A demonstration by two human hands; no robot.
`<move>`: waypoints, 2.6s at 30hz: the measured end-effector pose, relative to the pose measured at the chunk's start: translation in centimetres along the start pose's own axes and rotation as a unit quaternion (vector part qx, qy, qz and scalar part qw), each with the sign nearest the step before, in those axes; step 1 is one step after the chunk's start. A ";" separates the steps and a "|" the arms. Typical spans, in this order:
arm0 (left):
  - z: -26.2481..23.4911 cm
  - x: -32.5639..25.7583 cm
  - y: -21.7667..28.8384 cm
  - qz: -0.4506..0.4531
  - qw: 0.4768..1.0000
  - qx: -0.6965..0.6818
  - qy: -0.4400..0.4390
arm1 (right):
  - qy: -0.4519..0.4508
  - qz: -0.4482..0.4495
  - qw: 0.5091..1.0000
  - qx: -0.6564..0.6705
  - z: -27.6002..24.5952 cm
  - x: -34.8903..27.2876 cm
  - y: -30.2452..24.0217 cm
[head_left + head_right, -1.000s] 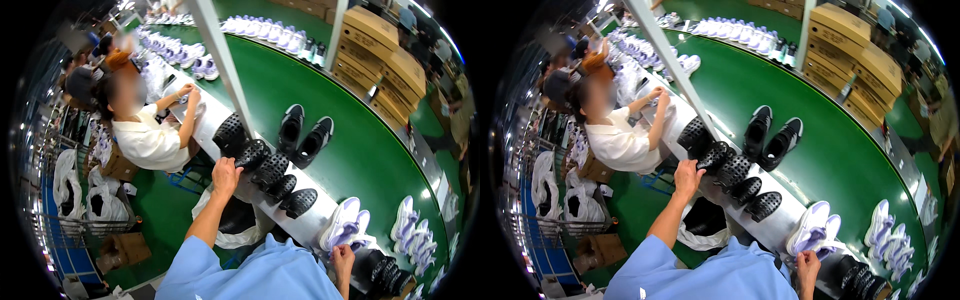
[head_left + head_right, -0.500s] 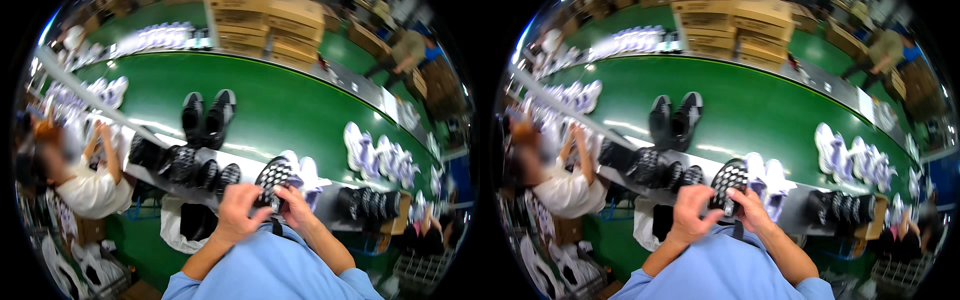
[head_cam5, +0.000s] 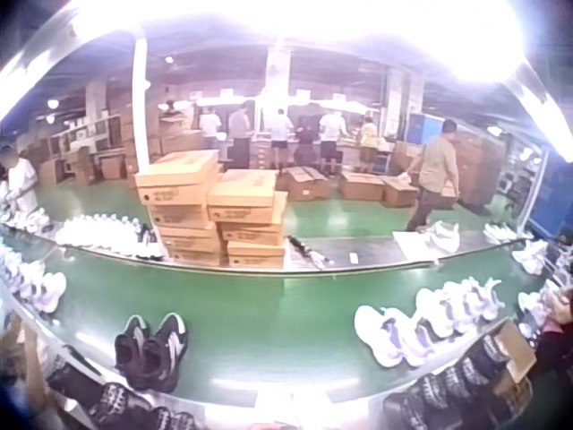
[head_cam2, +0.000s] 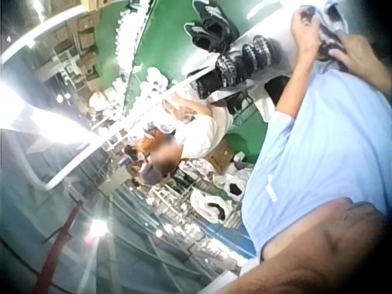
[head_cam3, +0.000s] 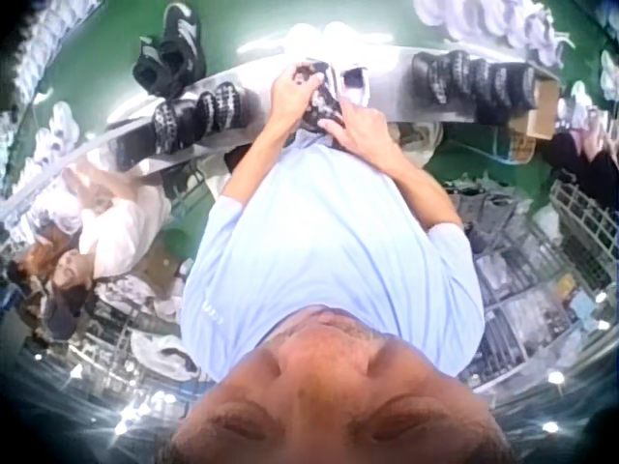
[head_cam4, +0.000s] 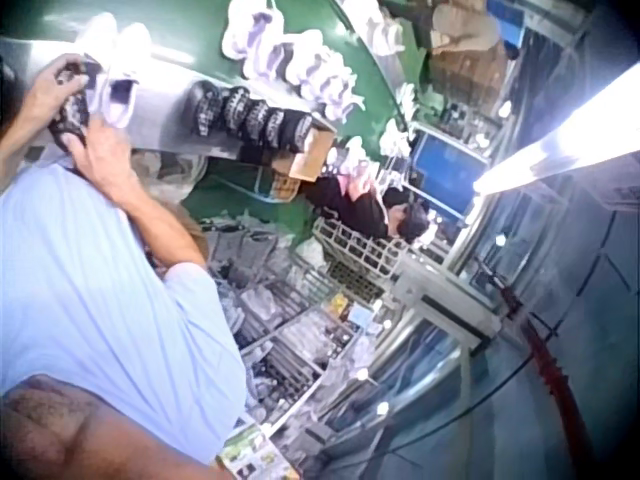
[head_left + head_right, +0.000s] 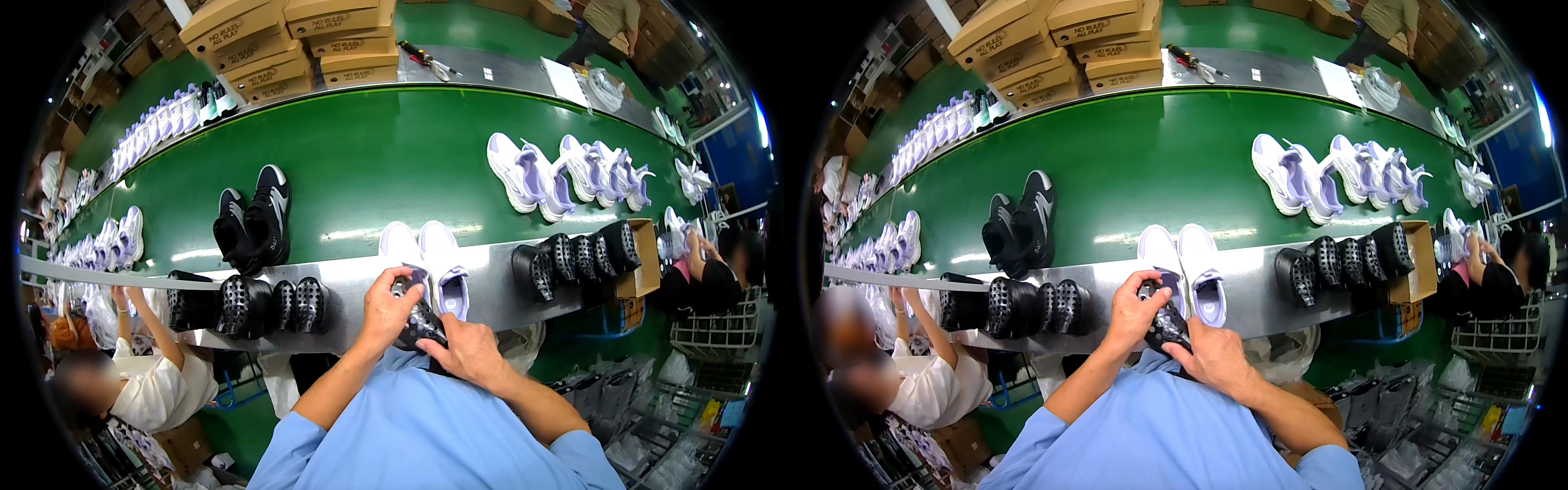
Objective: The person prepares shoes on a production line by inserting black plastic shoe forms into white and purple sneakers, then moves to a bag to retrieve more shoe forms and continues the process with black sneakers.
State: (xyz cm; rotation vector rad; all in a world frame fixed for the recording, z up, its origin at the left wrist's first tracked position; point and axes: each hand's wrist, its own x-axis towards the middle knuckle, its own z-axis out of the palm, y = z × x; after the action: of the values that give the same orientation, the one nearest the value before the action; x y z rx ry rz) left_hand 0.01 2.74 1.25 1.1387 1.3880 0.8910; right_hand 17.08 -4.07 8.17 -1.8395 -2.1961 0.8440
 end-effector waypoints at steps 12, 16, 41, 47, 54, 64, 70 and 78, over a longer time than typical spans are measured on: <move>-1.1 7.0 -5.2 0.269 0.889 0.343 -0.141 | 0.018 -0.004 0.991 -0.135 2.7 4.9 2.1; -4.5 9.5 -5.0 0.253 0.924 0.261 -0.119 | -0.002 0.025 0.987 -0.159 3.0 5.1 0.7; -4.4 10.0 -5.7 0.085 0.951 0.110 -0.277 | 0.043 -0.036 0.986 -0.159 9.8 7.5 3.1; -3.6 8.9 -2.2 0.022 0.953 0.043 -0.297 | 0.082 -0.043 0.988 -0.126 12.2 9.3 4.4; -4.5 0.4 -5.4 0.137 0.922 0.362 -0.016 | 0.312 0.039 0.944 -0.102 4.3 4.2 6.4; -0.8 -1.9 -3.8 0.228 0.877 0.363 -0.219 | 0.132 0.113 0.985 0.014 9.6 6.9 10.5; 2.3 -1.2 -4.1 0.129 0.867 0.424 -0.228 | 0.118 0.138 0.980 0.078 9.8 7.0 10.4; 1.5 2.7 -4.3 0.211 0.813 0.529 -0.124 | -0.008 0.103 0.964 0.245 4.6 9.6 13.3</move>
State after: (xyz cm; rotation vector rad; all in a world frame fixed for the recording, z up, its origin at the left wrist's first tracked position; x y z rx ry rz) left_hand 0.94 4.04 -3.82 2.3856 1.4271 0.1418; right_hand 24.14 4.73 -4.65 -1.8167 -1.6152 1.3039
